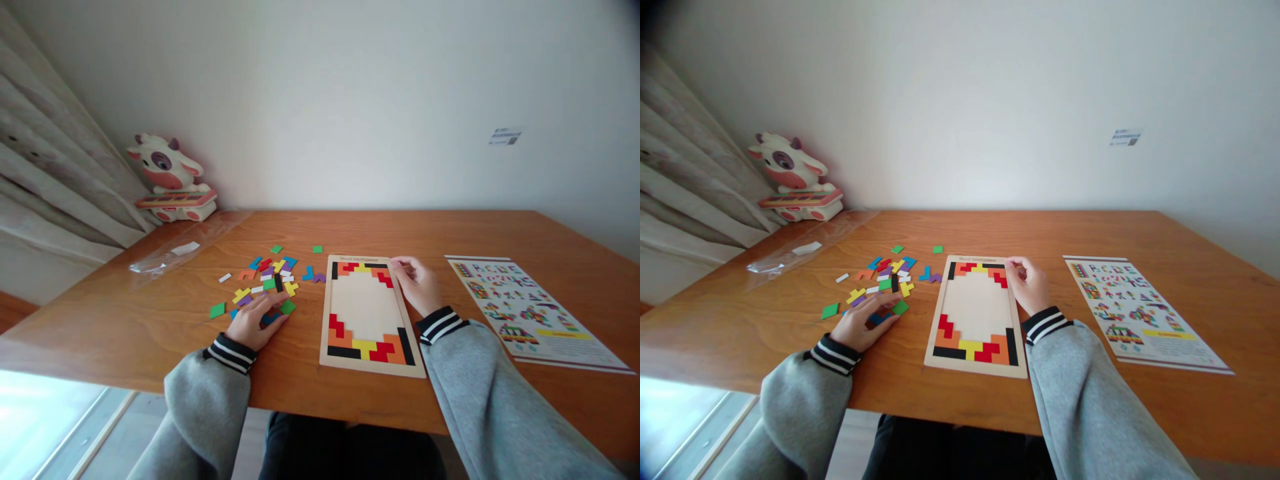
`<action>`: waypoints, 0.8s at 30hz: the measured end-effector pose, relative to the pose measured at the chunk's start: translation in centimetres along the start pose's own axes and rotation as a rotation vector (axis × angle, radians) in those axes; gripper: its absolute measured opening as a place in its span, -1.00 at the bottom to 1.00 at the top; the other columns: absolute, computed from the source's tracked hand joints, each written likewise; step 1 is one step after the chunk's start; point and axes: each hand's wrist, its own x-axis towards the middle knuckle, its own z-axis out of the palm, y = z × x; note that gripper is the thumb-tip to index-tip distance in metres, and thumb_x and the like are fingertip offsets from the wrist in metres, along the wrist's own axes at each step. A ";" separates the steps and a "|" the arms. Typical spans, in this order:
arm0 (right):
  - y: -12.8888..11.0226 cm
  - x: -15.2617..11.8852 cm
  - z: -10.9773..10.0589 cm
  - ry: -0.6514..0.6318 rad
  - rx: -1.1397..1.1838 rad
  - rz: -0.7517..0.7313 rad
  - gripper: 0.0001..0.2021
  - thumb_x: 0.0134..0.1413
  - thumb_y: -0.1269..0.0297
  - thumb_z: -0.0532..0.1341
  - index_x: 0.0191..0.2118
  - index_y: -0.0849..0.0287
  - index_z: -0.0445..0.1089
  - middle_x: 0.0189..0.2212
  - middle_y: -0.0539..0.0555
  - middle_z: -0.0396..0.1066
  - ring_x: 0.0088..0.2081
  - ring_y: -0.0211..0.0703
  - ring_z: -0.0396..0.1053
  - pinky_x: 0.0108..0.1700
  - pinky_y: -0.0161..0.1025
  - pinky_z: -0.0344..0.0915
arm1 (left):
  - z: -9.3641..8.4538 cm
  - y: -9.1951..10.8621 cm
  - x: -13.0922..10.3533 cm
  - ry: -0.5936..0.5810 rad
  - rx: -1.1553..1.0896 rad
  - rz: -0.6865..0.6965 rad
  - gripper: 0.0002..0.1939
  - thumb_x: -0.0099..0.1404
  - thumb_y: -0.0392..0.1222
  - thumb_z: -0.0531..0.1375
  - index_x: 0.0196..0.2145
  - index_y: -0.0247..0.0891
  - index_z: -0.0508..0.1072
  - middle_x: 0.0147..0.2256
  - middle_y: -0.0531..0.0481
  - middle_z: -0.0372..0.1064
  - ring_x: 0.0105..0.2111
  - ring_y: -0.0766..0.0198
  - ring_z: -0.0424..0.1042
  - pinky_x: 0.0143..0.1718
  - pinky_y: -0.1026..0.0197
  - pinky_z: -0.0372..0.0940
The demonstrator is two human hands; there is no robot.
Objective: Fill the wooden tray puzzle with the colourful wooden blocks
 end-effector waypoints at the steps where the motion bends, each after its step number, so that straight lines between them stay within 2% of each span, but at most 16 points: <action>1: 0.0 0.0 0.0 -0.003 0.005 0.003 -0.65 0.16 -0.04 0.19 -0.21 0.16 0.45 -0.29 0.14 0.53 -0.34 -0.09 0.45 -0.25 -0.11 0.39 | 0.0 0.0 0.0 0.005 0.005 0.009 -0.68 0.35 -0.09 0.15 0.03 -0.18 0.43 -0.07 -0.10 0.51 -0.17 0.21 0.54 -0.08 0.17 0.46; 5: -0.1 0.0 0.0 -0.003 0.011 0.017 -0.65 0.15 -0.05 0.19 -0.22 0.17 0.45 -0.30 0.15 0.53 -0.34 -0.08 0.45 -0.25 -0.11 0.39 | -0.1 0.0 0.1 0.076 0.091 0.042 -0.70 0.35 -0.13 0.14 0.00 -0.19 0.45 -0.05 -0.12 0.50 -0.04 0.12 0.48 0.03 0.06 0.39; 9: 0.0 0.0 0.1 -0.004 0.008 0.016 -0.65 0.14 -0.06 0.19 -0.23 0.16 0.45 -0.31 0.15 0.53 -0.33 -0.07 0.46 -0.24 -0.11 0.39 | -0.1 0.0 0.4 0.139 0.183 -0.025 -0.72 0.37 -0.10 0.11 -0.03 -0.21 0.47 -0.08 -0.13 0.51 -0.07 0.09 0.47 -0.01 0.02 0.37; 15: 0.1 0.0 0.1 0.001 -0.003 0.000 -0.62 0.14 -0.09 0.19 -0.22 0.17 0.45 -0.28 0.17 0.54 -0.32 -0.07 0.46 -0.22 -0.10 0.40 | 0.2 1.1 1.1 -0.108 0.212 0.031 -0.56 0.39 0.05 0.10 0.14 -0.15 0.38 0.11 -0.10 0.41 0.10 0.03 0.35 0.14 -0.11 0.24; 24: 0.0 0.0 0.0 -0.007 -0.005 0.006 -0.63 0.14 -0.08 0.19 -0.22 0.16 0.45 -0.28 0.15 0.53 -0.32 -0.07 0.46 -0.23 -0.11 0.40 | 0.5 1.1 1.1 -0.108 0.264 -0.046 -0.57 0.41 0.07 0.06 0.14 -0.11 0.40 0.14 -0.11 0.37 0.09 -0.02 0.33 0.12 -0.19 0.21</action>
